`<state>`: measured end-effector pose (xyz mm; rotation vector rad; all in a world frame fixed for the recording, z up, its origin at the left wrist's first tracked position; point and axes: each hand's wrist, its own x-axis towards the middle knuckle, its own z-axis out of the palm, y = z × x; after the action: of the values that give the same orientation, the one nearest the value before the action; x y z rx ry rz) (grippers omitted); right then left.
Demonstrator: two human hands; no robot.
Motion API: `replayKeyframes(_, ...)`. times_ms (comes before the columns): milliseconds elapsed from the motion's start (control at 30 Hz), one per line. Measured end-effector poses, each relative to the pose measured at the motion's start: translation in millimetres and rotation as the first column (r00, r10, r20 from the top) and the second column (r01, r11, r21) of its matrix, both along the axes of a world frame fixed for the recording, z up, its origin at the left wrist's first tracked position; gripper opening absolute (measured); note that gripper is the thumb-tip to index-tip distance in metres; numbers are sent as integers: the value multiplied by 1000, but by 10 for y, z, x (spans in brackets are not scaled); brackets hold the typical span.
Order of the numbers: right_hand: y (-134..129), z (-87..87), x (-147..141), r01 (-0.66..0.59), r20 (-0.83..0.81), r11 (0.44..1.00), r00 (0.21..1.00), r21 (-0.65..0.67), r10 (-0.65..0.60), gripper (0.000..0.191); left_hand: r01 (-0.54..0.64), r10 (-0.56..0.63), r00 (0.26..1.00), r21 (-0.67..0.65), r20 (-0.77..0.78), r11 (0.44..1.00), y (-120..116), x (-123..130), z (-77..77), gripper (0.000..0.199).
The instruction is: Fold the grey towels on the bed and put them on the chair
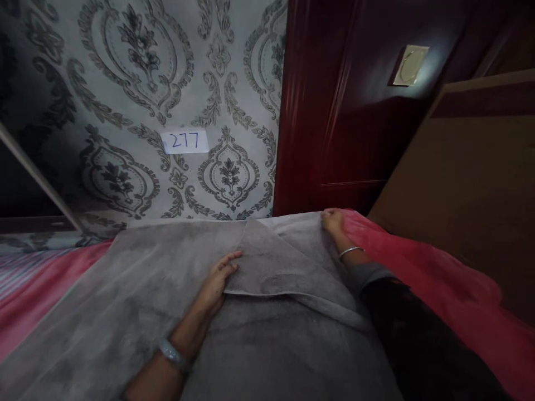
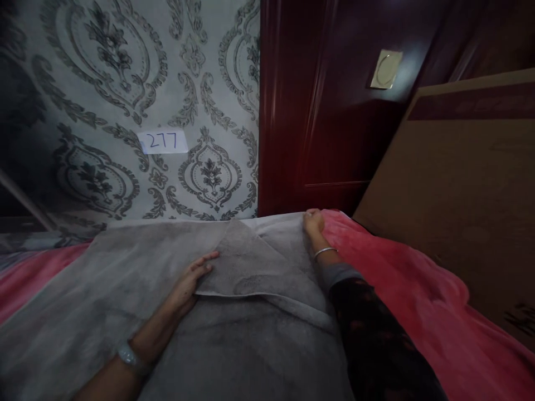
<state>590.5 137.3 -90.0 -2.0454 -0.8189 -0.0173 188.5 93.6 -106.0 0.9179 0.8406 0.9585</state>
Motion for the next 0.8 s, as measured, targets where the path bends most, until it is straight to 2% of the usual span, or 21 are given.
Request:
replayKeyframes(67, 70, 69, 3, 2, 84, 997, 996, 73, -8, 38, -5, 5, 1000, 3, 12, 1000, -8, 2, -4, 56)
replayKeyframes(133, 102, 37, -3, -19, 140, 995, 990, 102, 5, 40, -6, 6, 1000, 2, 18, 1000, -18, 4, -7, 54)
replayKeyframes(300, 61, -388, 12, -26, 49, 1000, 998, -4, 26, 40, 6, -6, 999, -3, 32, 1000, -34, -2, -16, 52)
replayKeyframes(367, 51, -478, 57, -33, 10, 999, 999, -17, 33, 43, 7, -7, 999, -2, 40, 1000, -31, -7, -20, 50)
replayKeyframes(433, 61, -445, 98, -61, -8, 998, 998, -2, 61, 48, -4, 4, 999, -3, 47, 1000, -27, -9, -21, 48)
replayKeyframes(567, 76, -164, 43, -181, 12, 982, 983, 51, 181, 56, -9, 9, 999, 8, 52, 1000, -31, -4, -10, 48)
replayKeyframes(633, 46, -46, -52, -234, 96, 967, 970, 100, 225, 55, -8, 8, 999, 12, 54, 1000, -38, -2, -5, 47)
replayKeyframes(700, -9, -6, -143, -273, 269, 951, 936, 143, 228, 57, -9, 8, 998, 11, 56, 1000, -43, -3, -4, 47)
replayKeyframes(733, -39, -17, -173, -271, 343, 955, 914, 120, 216, 60, -9, 8, 998, 12, 58, 1000, -45, -4, -4, 47)
replayKeyframes(800, -87, -82, -194, -215, 398, 976, 895, -17, 204, 60, -10, 8, 998, 24, 62, 1000, -46, -8, -4, 45)
